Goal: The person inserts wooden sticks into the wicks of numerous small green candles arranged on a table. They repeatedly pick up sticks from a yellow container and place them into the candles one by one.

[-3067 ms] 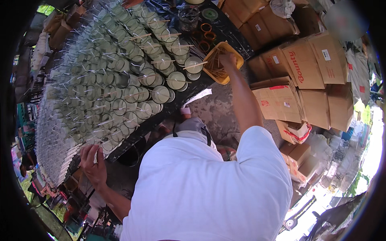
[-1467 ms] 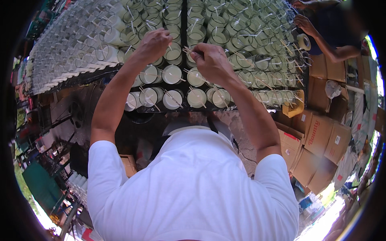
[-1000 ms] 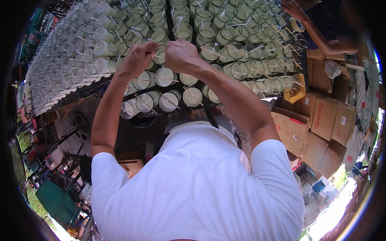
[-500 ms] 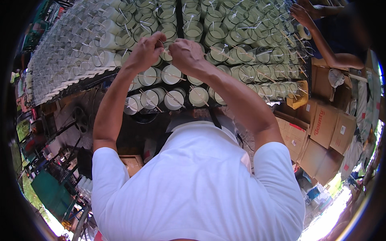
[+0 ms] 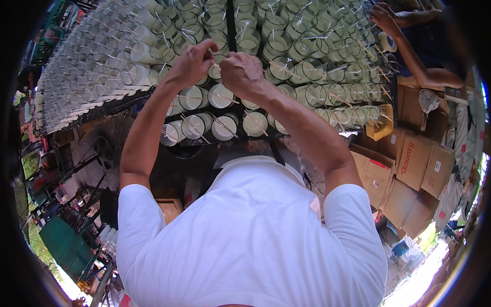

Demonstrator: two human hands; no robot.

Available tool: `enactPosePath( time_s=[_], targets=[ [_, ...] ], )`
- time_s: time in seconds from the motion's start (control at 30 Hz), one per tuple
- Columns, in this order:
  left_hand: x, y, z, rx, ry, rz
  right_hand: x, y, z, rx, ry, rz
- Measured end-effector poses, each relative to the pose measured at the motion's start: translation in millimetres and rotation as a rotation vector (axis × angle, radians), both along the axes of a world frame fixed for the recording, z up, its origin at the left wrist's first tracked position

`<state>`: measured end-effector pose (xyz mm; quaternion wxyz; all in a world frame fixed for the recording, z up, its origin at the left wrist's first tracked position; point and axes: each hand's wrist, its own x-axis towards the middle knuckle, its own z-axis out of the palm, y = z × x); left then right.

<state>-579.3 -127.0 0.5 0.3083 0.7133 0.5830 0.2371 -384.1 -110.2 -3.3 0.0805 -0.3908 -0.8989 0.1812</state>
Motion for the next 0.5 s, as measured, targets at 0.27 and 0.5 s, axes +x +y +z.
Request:
enactPosePath(
  time_s=[0.27,0.5],
  targets=[
    [6.5,0.1,3.1,-0.075,-0.092,0.049,-8.8,3.5,-8.0,-0.023,-0.005,-0.029],
    [-9.0,-2.7,-5.3,-0.071,-0.078,0.100,-3.7,-10.1,6.9,0.109,-0.101,-0.024]
  ],
)
